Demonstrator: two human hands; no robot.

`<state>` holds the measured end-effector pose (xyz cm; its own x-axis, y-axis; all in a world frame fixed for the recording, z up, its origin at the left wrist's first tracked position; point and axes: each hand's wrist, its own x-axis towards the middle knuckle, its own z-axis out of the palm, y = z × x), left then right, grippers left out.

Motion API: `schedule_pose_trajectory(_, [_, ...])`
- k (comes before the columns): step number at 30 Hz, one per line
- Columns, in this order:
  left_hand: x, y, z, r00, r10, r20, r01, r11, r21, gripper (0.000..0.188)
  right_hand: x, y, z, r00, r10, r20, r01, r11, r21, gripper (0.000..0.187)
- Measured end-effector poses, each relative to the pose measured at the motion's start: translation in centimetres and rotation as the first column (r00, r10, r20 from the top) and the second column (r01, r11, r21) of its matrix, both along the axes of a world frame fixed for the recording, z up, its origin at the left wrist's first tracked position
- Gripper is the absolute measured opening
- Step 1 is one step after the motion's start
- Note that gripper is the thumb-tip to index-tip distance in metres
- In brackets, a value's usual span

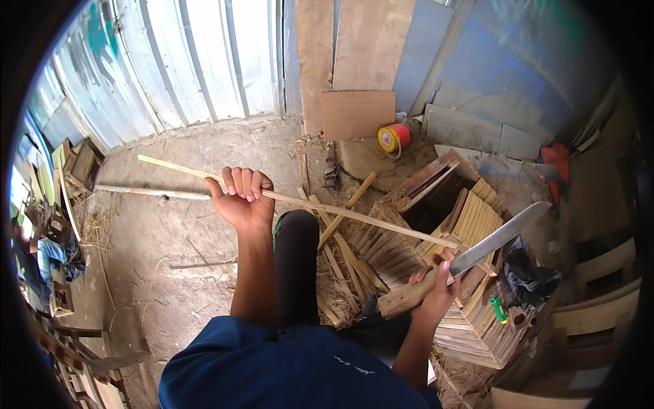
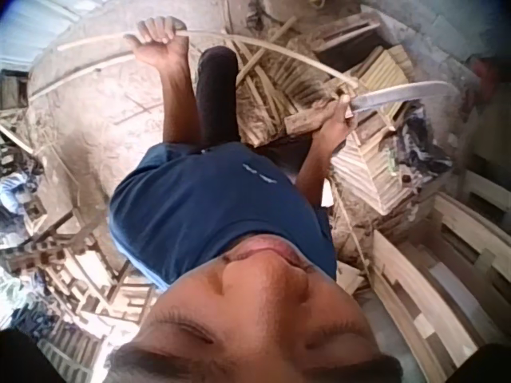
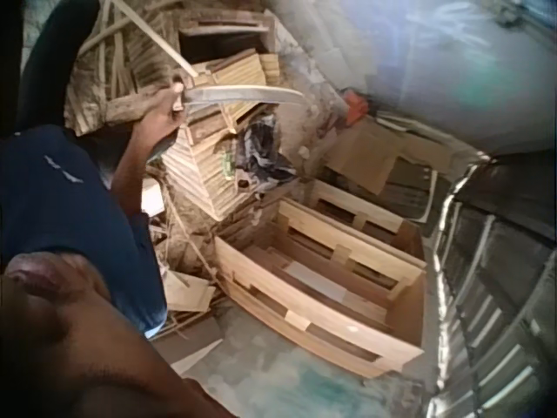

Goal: The person sits on the floor and uses a knife to shave a thin wooden stick, removing bark and smoothing the surface. The person repeatedly rotates the stick and shaves different sections, then places the finished stick on a stack of similar sticks.

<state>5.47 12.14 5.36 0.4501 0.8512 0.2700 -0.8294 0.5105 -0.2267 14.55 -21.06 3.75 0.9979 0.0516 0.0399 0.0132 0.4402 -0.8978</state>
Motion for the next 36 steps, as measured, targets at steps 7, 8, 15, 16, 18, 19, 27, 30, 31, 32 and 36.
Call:
schedule_pose_trajectory(7, [-1.1, -0.3, 0.3, 0.999, -0.026, 0.046, 0.023, 0.997, 0.072, 0.069, 0.6, 1.7, 2.8, 0.999, -0.012, 0.036, 0.009, 0.996, 0.084, 0.029])
schedule_pose_trajectory(8, [-1.2, -0.3, 0.2, 0.996, -0.045, 0.071, 0.039, 0.995, 0.091, 0.069, 0.6, 1.7, 2.8, 0.999, -0.01, 0.052, 0.005, 0.997, 0.082, 0.027])
schedule_pose_trajectory(15, [-1.5, -0.4, 0.8, 0.989, -0.099, 0.106, 0.08, 0.981, 0.176, 0.064, 0.4, 1.1, 2.2, 0.994, 0.024, 0.104, -0.048, 0.969, 0.241, 0.022])
schedule_pose_trajectory(16, [-1.5, -0.4, 0.8, 0.987, -0.119, 0.11, 0.098, 0.979, 0.181, 0.062, 0.5, 1.0, 2.0, 0.995, 0.028, 0.1, -0.055, 0.957, 0.284, 0.023])
schedule_pose_trajectory(18, [-1.4, -0.6, 0.9, 0.983, -0.148, 0.111, 0.126, 0.975, 0.185, 0.059, 0.6, 0.6, 1.8, 0.989, 0.067, 0.129, -0.106, 0.942, 0.317, 0.023])
schedule_pose_trajectory(19, [-1.3, -0.7, 1.0, 0.981, -0.158, 0.109, 0.137, 0.973, 0.184, 0.058, 0.6, 0.4, 1.8, 0.987, 0.078, 0.141, -0.124, 0.926, 0.356, 0.024])
schedule_pose_trajectory(27, [-1.0, -0.8, 0.6, 0.982, -0.181, -0.049, 0.186, 0.974, 0.131, 0.054, 0.4, 0.0, 1.5, 0.997, 0.06, 0.049, -0.074, 0.915, 0.396, 0.024])
schedule_pose_trajectory(30, [-0.6, -0.2, -0.4, 0.899, -0.149, -0.412, 0.227, 0.963, 0.147, 0.05, 0.3, -0.5, 1.1, 0.999, 0.007, 0.042, -0.023, 0.921, 0.39, 0.022])
schedule_pose_trajectory(31, [-0.6, 0.0, -1.1, 0.827, -0.11, -0.551, 0.225, 0.964, 0.145, 0.05, 0.2, -1.0, 0.9, 0.999, -0.005, 0.039, -0.012, 0.906, 0.422, 0.023])
schedule_pose_trajectory(32, [-0.2, 0.0, -1.9, 0.656, -0.052, -0.753, 0.133, 0.99, 0.048, 0.05, 0.1, -1.7, 0.6, 0.998, -0.058, -0.01, 0.056, 0.904, 0.423, 0.024])
schedule_pose_trajectory(36, [-0.2, -0.3, -5.3, 0.108, 0.26, -0.959, -0.301, 0.928, 0.218, 0.057, -0.5, -5.2, -0.7, 0.968, -0.241, -0.074, 0.247, 0.845, 0.474, 0.024])
